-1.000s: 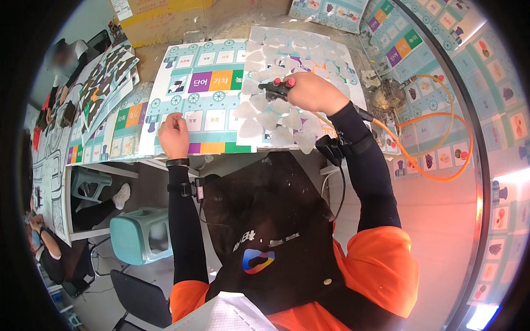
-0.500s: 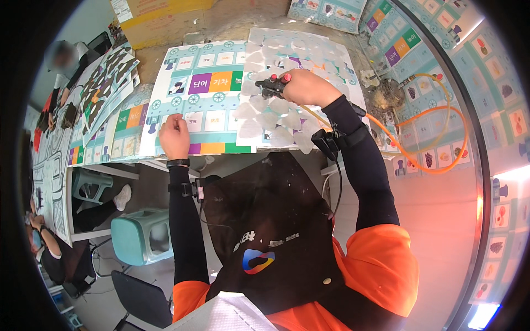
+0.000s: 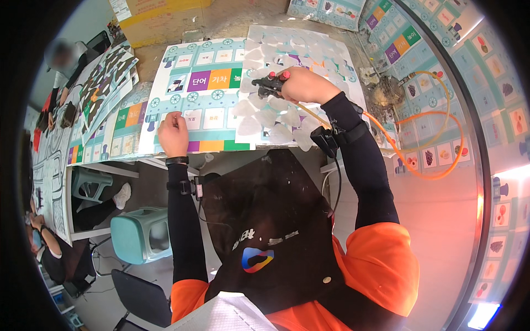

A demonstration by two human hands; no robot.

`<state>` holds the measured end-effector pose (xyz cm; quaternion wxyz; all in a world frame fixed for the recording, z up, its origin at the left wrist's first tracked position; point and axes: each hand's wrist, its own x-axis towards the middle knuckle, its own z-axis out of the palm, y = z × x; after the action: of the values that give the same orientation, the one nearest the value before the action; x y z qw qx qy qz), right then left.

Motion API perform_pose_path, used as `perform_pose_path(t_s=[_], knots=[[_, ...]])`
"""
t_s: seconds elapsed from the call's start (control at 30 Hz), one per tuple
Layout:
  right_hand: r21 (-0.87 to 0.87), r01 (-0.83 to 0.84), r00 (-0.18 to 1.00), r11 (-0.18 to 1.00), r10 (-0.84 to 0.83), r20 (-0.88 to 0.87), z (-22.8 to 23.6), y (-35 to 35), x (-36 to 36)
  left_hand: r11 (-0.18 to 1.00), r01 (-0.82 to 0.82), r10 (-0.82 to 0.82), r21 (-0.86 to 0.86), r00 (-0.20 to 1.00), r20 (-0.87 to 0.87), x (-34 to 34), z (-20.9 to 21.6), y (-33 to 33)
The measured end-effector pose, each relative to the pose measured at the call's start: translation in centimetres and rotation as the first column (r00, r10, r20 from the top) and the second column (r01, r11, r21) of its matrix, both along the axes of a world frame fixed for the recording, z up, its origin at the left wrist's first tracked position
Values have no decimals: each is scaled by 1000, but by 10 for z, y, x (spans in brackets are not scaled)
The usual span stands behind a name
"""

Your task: The recorder is applying adhesive to several shoe upper components using a spray gun at a workstation.

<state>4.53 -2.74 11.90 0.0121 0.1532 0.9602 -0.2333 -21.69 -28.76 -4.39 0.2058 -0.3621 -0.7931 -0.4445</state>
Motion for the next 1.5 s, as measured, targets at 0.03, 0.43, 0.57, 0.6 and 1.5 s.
perform_pose_path(t_s=[0.03,0.43,0.57,0.6,1.5], knots=[[0,2,1000,1000,-2,-1,-2,3,4,1000,1,-1,-8,1000,-9,1,0,0],[-224,282,953,933,-245,176,31,-34,27,999,-4,4,-54,1000,-2,1,4,-2],[-212,218,975,953,-203,89,22,-38,27,999,-1,1,-39,1000,4,0,2,-2],[-278,181,983,943,-181,25,19,-36,28,999,2,-2,-39,1000,4,1,3,-1],[-224,93,984,970,-56,167,30,-69,17,998,-37,37,-44,999,11,3,6,-1]])
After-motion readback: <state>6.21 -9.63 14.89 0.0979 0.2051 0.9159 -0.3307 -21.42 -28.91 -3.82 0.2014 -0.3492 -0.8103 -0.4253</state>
